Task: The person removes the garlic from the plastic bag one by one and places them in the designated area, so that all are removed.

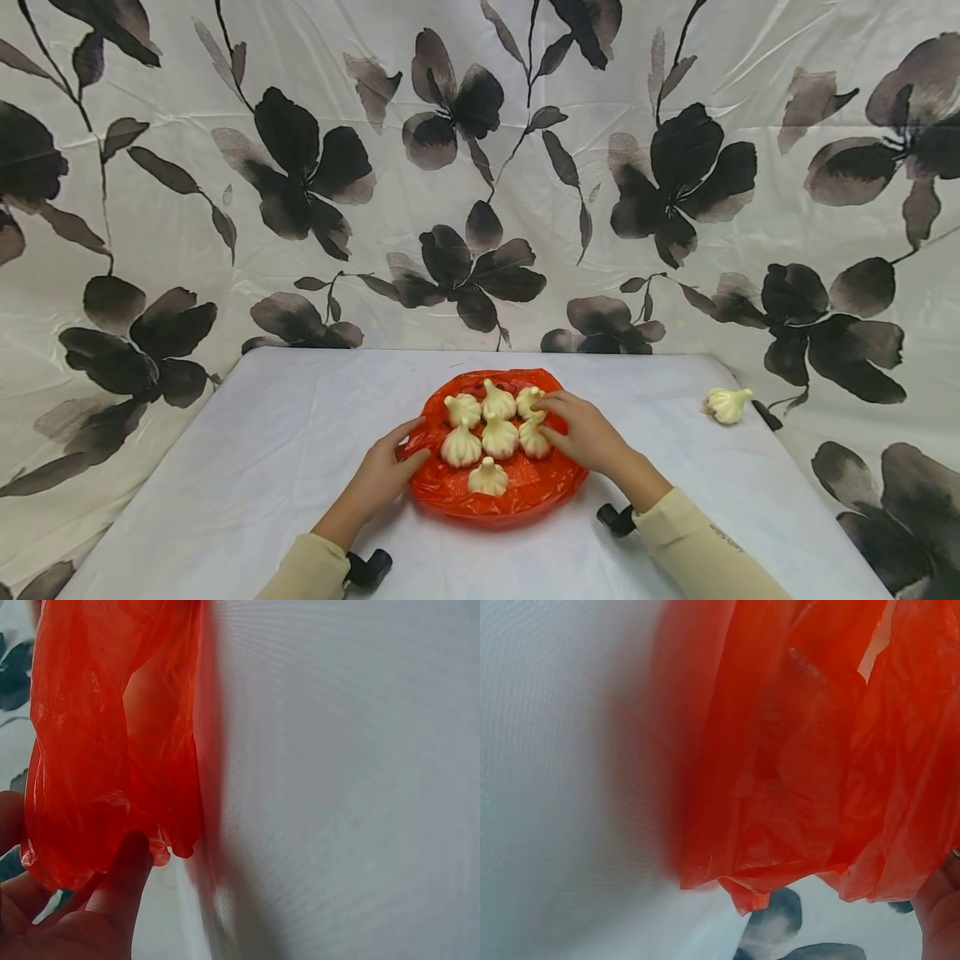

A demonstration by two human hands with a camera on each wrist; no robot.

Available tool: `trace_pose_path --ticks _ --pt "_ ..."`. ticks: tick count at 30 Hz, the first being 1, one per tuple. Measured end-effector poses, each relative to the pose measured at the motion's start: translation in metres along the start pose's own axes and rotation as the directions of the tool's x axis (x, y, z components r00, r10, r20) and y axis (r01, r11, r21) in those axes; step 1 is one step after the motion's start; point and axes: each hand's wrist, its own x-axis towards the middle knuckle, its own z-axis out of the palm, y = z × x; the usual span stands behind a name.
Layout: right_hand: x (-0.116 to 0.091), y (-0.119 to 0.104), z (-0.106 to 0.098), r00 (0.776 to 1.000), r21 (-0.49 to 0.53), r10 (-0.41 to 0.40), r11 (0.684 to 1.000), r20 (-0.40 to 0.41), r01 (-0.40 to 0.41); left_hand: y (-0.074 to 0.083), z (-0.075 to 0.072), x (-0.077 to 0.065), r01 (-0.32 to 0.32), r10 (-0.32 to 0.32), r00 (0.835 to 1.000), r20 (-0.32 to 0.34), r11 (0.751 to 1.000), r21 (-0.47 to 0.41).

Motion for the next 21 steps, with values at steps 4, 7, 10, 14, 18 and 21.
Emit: trace_pose_path --ticks 4,7,10,14,18,21 --pt "0.0 0.002 0.003 1.0 0.011 0.016 1.0 0.006 -0.016 0.0 0.0 -0.001 0.001 -0.001 1.0 -0.002 1.0 0.003" --pt "-0.001 0.003 0.006 0.999 0.04 0.045 0.998 0.01 -0.045 0.001 -0.001 -0.001 0.0 0.0 1.0 -0.002 1.0 0.001" --pt "-0.002 0.005 0.008 0.997 0.073 0.078 0.994 0.012 -0.079 0.001 -0.001 -0.001 -0.009 0.009 1.0 -0.001 1.0 0.001" --pt "-0.002 0.008 0.011 0.994 0.089 0.107 0.99 0.009 -0.108 0.0 -0.001 -0.001 -0.018 0.019 1.0 -0.002 1.0 0.004" --pt "-0.002 0.009 0.014 0.992 0.092 0.123 0.988 0.004 -0.123 0.0 -0.002 -0.001 -0.022 0.022 1.0 -0.001 1.0 0.003" --pt "-0.002 0.009 0.016 0.991 0.085 0.135 0.987 0.002 -0.135 -0.001 -0.002 -0.002 -0.025 0.025 1.0 -0.001 1.0 -0.007"
